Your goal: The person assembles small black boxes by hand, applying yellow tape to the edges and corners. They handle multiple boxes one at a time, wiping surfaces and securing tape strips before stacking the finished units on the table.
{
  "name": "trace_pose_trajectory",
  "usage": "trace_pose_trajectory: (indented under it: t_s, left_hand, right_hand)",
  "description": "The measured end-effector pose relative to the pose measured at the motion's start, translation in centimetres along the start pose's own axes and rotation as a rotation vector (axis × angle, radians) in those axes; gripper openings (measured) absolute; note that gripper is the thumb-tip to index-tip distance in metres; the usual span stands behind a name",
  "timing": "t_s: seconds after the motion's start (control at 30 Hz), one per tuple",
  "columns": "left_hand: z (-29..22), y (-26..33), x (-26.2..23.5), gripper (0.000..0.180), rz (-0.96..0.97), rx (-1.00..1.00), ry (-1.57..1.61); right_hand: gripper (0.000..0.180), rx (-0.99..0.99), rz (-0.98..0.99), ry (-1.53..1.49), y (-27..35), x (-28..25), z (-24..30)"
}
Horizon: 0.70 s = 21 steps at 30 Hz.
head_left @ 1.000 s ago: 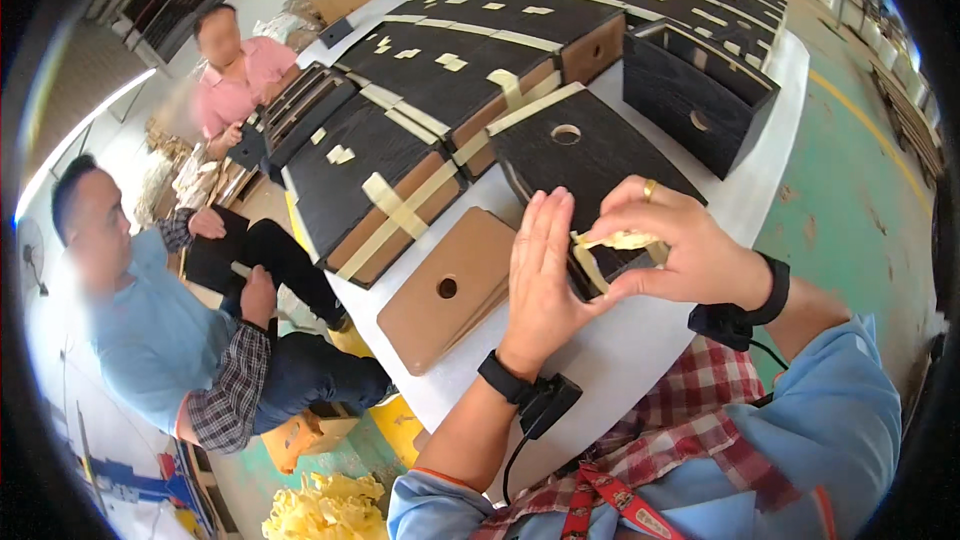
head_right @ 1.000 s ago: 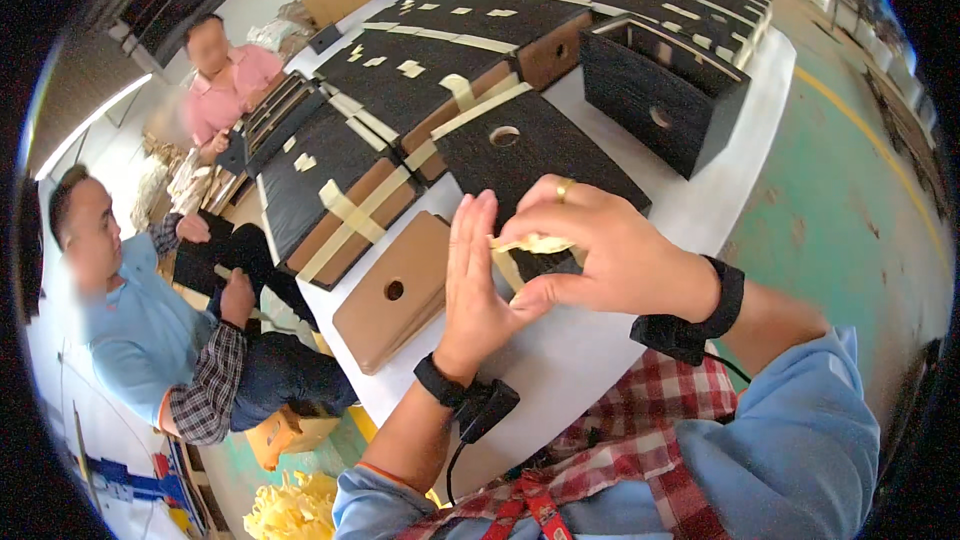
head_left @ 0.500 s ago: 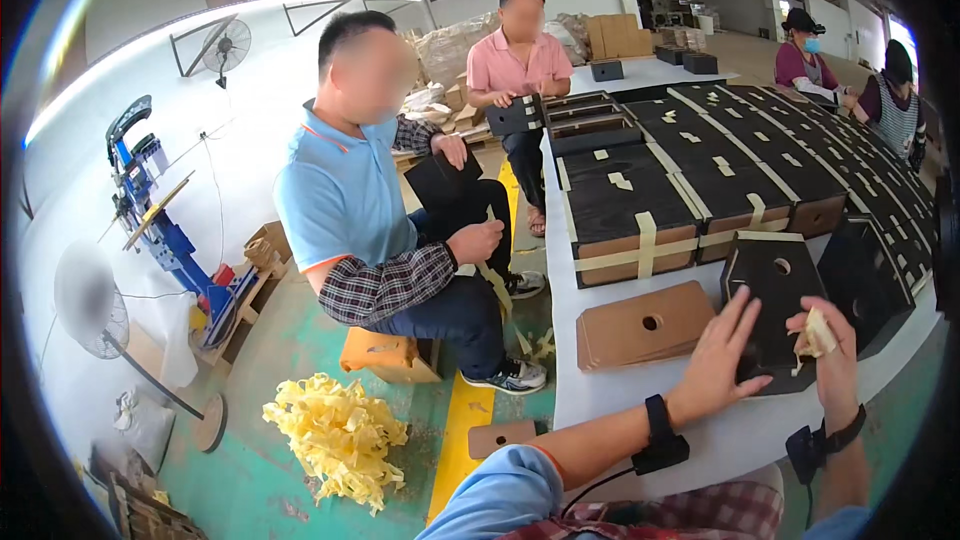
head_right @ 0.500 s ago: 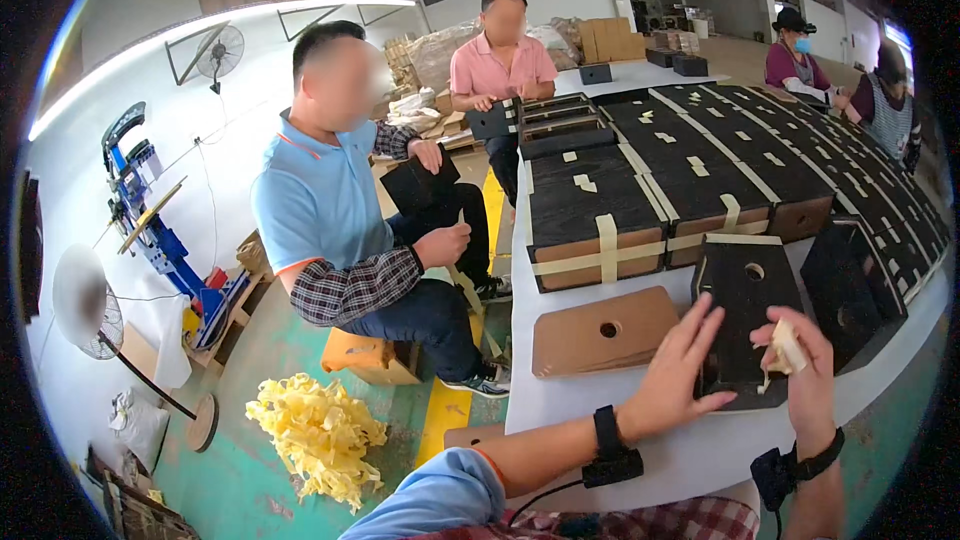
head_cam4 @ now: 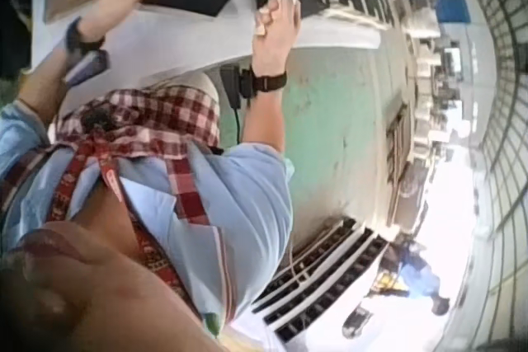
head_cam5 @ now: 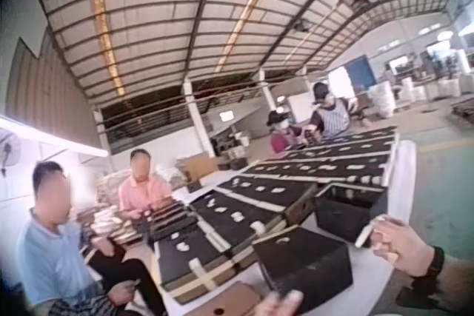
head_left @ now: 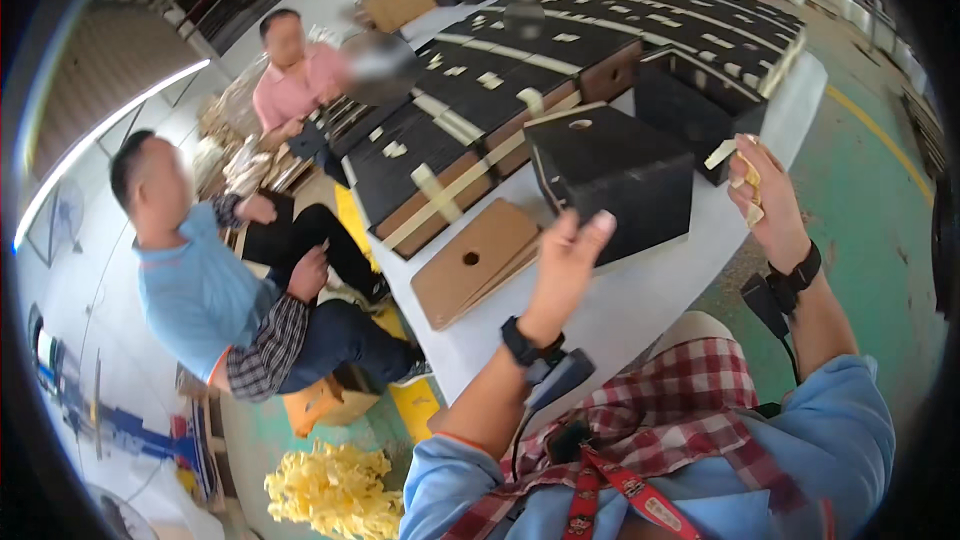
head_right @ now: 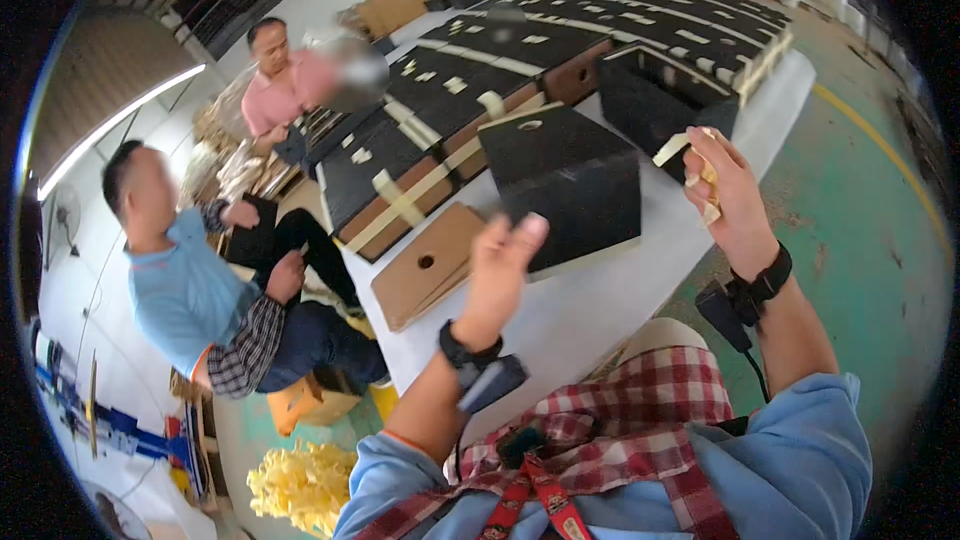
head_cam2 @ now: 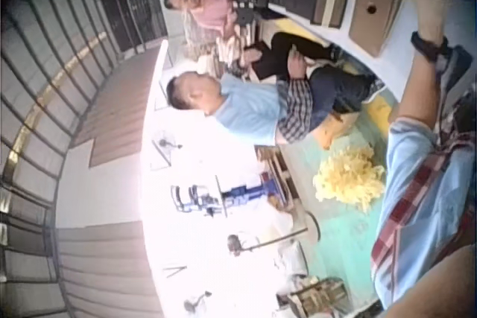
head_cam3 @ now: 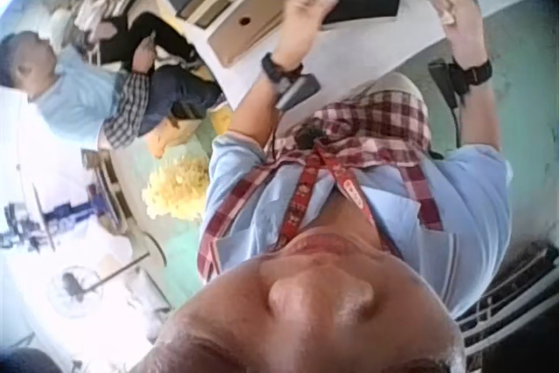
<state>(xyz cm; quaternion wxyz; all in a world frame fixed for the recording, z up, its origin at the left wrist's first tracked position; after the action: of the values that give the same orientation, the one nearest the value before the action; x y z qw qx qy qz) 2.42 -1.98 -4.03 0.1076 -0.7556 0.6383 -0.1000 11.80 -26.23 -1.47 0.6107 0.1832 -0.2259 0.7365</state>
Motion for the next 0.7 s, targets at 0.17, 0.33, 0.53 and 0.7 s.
trace_pose_trajectory:
  t_s: [0.17,0.33,0.53,0.7]
  left_hand:
    - [-9.5,0.9,-1.5,0.040,-0.041,0.257,-0.133]
    - [-9.7,2.3,-1.6,0.032,-0.057,0.249,0.092]
    - [-4.6,1.3,-2.1,0.024,-0.134,-0.186,0.488]
    - [-5.3,1.5,0.4,0.039,0.188,-0.233,0.667]
  right_hand:
    - [0.019,-0.277,-0.008,0.196,1.8,1.3,5.2]
    - [0.025,-0.591,0.070,0.525,3.7,4.9,8.4]
    - [0.026,-0.595,0.530,0.683,8.2,12.0,6.9]
    - [0.019,-0.354,0.693,0.848,7.8,16.8,3.9]
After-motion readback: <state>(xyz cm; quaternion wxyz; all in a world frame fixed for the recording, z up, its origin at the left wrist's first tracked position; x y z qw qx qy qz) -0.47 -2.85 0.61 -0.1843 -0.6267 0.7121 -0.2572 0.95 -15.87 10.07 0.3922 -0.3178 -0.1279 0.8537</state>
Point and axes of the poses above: each hand's wrist, its own y-axis away from the middle knuckle, its own x-axis out of the palm, z = x × y, the point moved 3 cm from there along -y, towards the middle knuckle, and after that the axes turned 3 degrees about -y, right-handed, at the moved point
